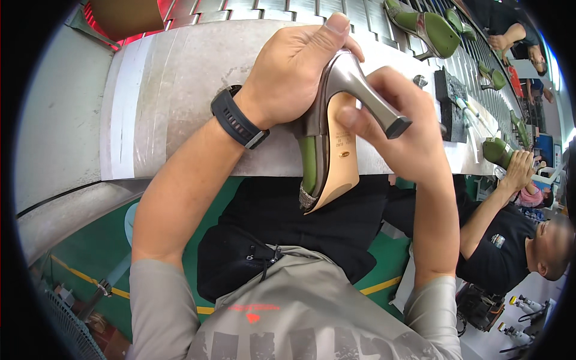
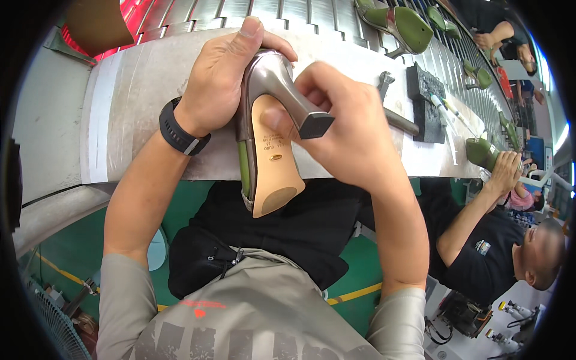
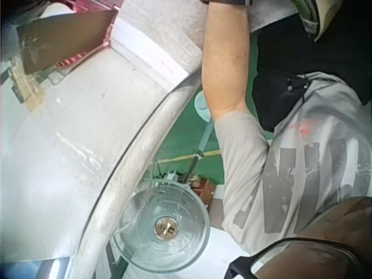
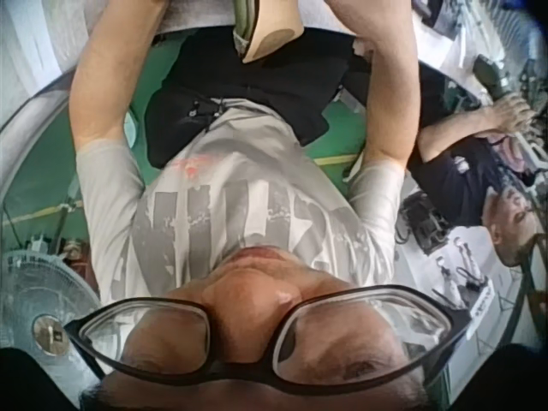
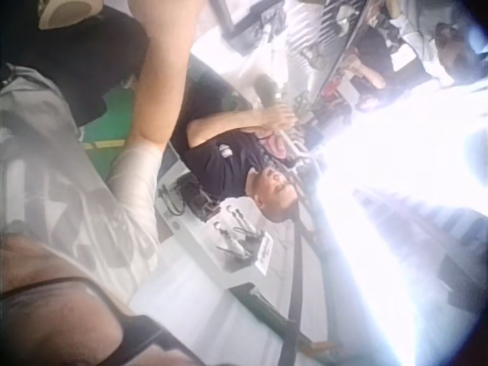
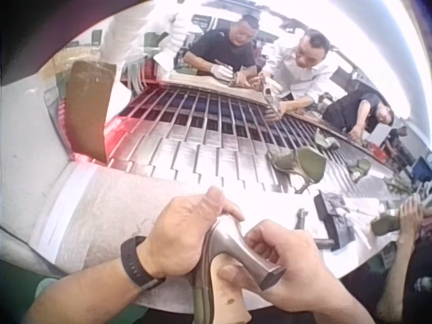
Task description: The person attaches soles and heels onto lasted shoe uppers by hand, hammers along the edges using a hammer, and places the assembled shoes onto a conveyor.
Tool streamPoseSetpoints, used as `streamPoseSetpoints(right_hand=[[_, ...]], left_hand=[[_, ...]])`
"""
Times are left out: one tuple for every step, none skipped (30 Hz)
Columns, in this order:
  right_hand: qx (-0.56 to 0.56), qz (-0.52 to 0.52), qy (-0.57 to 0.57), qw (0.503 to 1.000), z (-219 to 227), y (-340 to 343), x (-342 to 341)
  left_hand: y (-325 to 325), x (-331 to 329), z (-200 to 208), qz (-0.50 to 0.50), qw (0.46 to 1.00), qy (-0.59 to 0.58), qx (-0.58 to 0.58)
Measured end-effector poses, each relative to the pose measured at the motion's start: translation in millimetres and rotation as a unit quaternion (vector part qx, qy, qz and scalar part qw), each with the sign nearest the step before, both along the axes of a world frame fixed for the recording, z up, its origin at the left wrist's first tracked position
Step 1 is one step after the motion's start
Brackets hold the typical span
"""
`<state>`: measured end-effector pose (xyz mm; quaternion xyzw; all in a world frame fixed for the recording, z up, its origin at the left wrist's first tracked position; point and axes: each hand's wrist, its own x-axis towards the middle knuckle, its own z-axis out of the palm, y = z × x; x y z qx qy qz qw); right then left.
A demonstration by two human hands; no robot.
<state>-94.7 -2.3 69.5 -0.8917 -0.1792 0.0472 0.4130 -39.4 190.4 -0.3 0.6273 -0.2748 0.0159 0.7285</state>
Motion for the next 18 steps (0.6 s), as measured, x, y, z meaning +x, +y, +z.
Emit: streamPoseSetpoints(right_hand=[[-0.051,0.026,-0.193,0.98,1,3,-1],[-0.097,-0.004,-0.184,0.978,13,2,-14],[-0.071,0.033,-0.246,0.966,13,-2,-17],[-0.043,0.068,-0.307,0.948,12,-6,-18],[0.023,0.094,-0.324,0.941,6,-7,-14],[0.046,0.106,-0.305,0.945,7,-4,-18],[0.061,0.09,-0.257,0.96,6,-2,-23],[0.077,0.073,-0.208,0.972,1,0,-28],[0.137,0.045,-0.194,0.97,-17,2,-30],[0.154,0.012,-0.147,0.977,-28,2,-37],[0.179,-0.046,-0.058,0.981,-37,4,-49],[0.211,-0.091,0.039,0.973,-48,10,-60],[0.232,-0.089,0.107,0.963,-48,12,-72],[0.252,-0.086,0.175,0.948,-48,14,-83],[0.301,-0.088,0.158,0.936,-54,19,-94],[0.305,-0.074,0.111,0.943,-60,23,-99],[0.318,-0.083,0.122,0.937,-60,25,-103],[0.331,-0.089,0.132,0.93,-59,25,-104]], left_hand=[[2,-2,1,0.001,1.0,0.002,0.002],[4,-3,3,0.001,1.0,0.004,0.005],[4,-5,4,0.001,1.0,0.008,0.005],[4,-6,5,-0.007,1.0,0.014,0.019],[4,-6,6,-0.016,0.999,0.019,0.034],[8,-7,8,-0.02,0.999,0.017,0.036],[14,-7,10,-0.039,0.998,0.033,0.027],[21,-8,11,-0.059,0.997,0.048,0.019],[28,-9,9,-0.067,0.995,0.071,0.002],[37,-9,7,-0.058,0.994,0.097,0.008],[42,-7,4,-0.073,0.995,0.063,-0.036],[51,-8,-4,-0.077,0.994,0.034,-0.074],[57,-7,-9,-0.086,0.991,0.049,-0.089],[59,-7,-13,-0.08,0.989,0.06,-0.106],[58,-5,-14,-0.084,0.988,0.056,-0.116],[57,-3,-15,-0.087,0.987,0.051,-0.127],[56,-1,-18,-0.092,0.987,0.051,-0.119],[54,0,-18,-0.094,0.984,0.062,-0.141]])
